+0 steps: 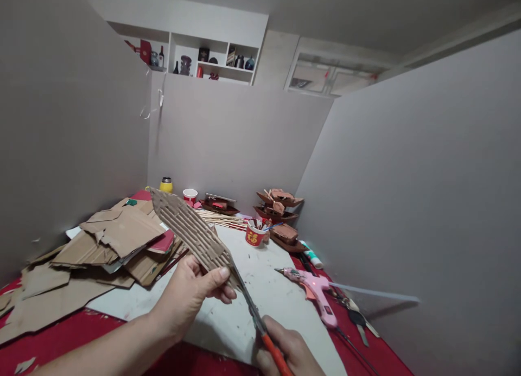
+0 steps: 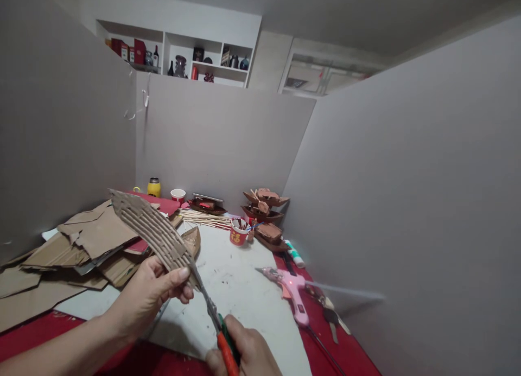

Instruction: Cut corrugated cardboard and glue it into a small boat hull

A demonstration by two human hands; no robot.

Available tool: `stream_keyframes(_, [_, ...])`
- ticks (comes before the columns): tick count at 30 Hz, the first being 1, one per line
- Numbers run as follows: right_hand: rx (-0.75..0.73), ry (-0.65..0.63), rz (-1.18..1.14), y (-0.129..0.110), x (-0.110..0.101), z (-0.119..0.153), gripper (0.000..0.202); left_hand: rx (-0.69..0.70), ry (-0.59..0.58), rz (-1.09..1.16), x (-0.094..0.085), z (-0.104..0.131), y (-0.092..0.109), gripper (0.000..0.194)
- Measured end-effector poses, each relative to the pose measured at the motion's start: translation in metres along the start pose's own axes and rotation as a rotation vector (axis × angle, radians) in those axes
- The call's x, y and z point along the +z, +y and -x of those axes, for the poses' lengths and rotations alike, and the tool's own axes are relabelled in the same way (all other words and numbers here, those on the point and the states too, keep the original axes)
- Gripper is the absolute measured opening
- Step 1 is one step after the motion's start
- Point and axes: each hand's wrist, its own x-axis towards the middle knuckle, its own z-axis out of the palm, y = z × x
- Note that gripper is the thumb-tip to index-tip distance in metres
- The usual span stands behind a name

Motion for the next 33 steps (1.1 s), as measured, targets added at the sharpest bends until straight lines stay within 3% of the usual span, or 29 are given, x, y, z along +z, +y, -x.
stream_keyframes(7, [-0.003, 0.025, -0.08, -0.014, 0.0, 0.0, 0.043, -0.032, -0.033, -0.069, -0.004, -0.002, 0.009, 0.02])
stream_keyframes(13, [0.001, -0.002, -0.104, -0.018, 0.003, -0.001, 0.045, 0.085, 0.073, -0.109, -0.013, -0.008, 0.02, 0.017])
stream_keyframes(21, [-0.004, 0.007, 0.016, -0.014, 0.003, -0.001, 0.039, 0.072, 0.061, -0.11, -0.006, -0.005, 0.011, 0.02])
stream_keyframes(33, [0.025, 0.014, -0.059, -0.023, 0.01, 0.001, 0.053, 0.04, 0.085, -0.042, -0.001, 0.0, 0.01, 0.02])
